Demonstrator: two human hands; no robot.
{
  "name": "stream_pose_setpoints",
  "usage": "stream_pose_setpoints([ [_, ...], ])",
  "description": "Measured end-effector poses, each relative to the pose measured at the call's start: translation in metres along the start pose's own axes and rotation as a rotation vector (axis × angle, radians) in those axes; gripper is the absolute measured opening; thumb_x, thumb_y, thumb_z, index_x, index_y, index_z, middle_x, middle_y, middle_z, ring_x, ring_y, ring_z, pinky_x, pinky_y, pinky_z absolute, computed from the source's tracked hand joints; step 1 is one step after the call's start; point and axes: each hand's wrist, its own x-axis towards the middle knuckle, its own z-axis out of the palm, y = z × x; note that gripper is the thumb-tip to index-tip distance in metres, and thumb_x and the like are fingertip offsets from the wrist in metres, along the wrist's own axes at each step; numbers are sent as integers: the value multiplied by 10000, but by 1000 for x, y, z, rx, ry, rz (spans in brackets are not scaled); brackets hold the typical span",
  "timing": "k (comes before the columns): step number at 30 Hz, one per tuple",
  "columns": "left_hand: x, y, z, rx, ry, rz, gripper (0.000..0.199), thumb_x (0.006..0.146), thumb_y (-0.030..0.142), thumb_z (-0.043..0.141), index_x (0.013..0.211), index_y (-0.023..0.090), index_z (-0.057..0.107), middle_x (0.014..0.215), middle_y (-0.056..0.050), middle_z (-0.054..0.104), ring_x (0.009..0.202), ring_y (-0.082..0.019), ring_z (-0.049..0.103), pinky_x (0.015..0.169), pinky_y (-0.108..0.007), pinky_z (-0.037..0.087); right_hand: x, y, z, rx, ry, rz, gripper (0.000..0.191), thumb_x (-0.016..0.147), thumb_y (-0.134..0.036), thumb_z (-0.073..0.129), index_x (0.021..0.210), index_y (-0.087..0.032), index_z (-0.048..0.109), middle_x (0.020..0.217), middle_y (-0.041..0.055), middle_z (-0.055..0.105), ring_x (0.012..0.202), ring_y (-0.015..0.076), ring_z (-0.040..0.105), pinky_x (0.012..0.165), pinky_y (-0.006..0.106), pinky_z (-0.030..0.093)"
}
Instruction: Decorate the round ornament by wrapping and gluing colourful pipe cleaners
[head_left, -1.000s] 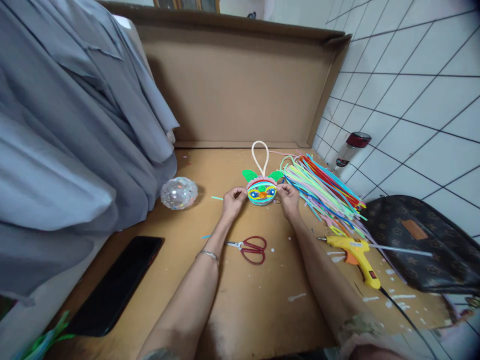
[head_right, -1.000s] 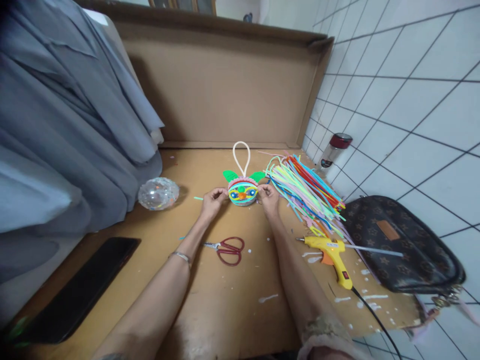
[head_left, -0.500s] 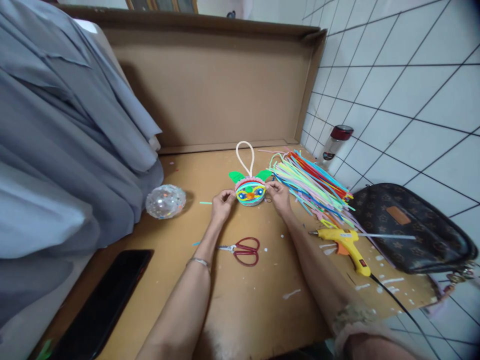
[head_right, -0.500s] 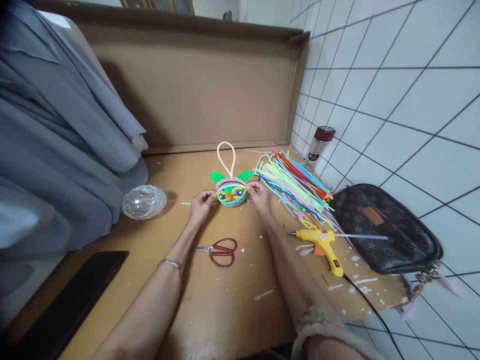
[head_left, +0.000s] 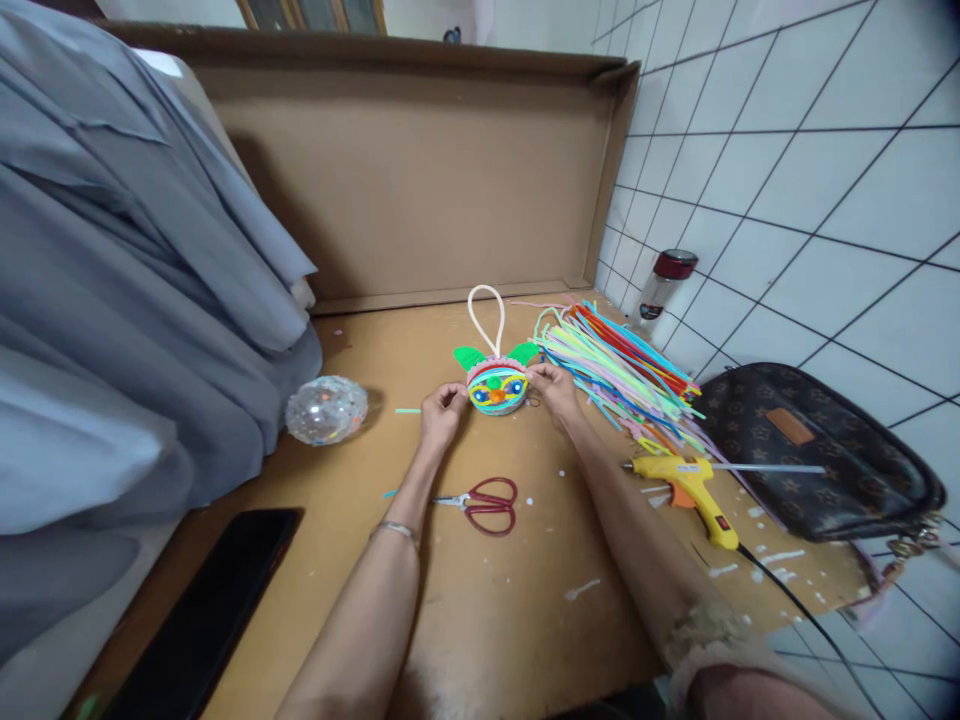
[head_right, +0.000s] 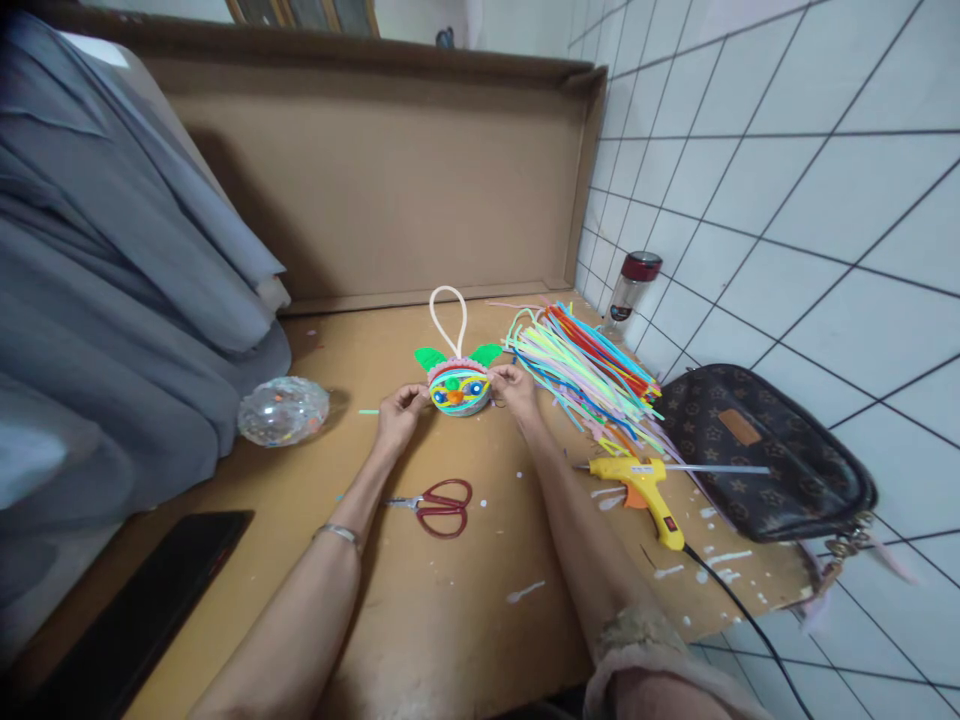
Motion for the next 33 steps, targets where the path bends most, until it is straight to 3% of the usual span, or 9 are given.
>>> stream_pose_setpoints([
  [5,0,0,0,1,12,4,274,674,438,722,747,177,679,787,-43,724,756,-185,640,816,-328,503,0,-3,-4,86,-79,160,322,504,-406,847,640,-192,648,525,-34,586,469,84,464,441,221,372],
  [10,0,1,0,-18,10,10,275,665,432,736,736,173,680,814,-60,736,779,-194,653,820,-334,506,3,-2,-7,102,-98,200,307,515,-347,875,659,-184,658,537,-21,612,486,95,520,459,220,394],
  [16,0,3,0,-71,-17,20,291,636,442,778,685,178,666,876,-82,754,859,-217,672,868,-358,520,8,1,-13,181,-101,292,257,530,-209,861,658,-192,640,596,-28,658,537,106,590,555,241,479],
  [26,-1,4,5,-73,-30,46,246,672,409,741,705,176,673,866,-68,735,838,-192,657,863,-332,508,13,7,-19,328,-79,465,266,606,-31,772,713,-219,618,647,-43,688,626,125,640,635,260,509],
  [33,-3,7,5,-52,-44,52,242,690,410,725,693,178,655,889,-69,725,850,-195,653,872,-329,503,14,6,-15,316,-59,443,282,615,-19,743,690,-229,571,650,-64,677,640,120,640,666,263,507],
])
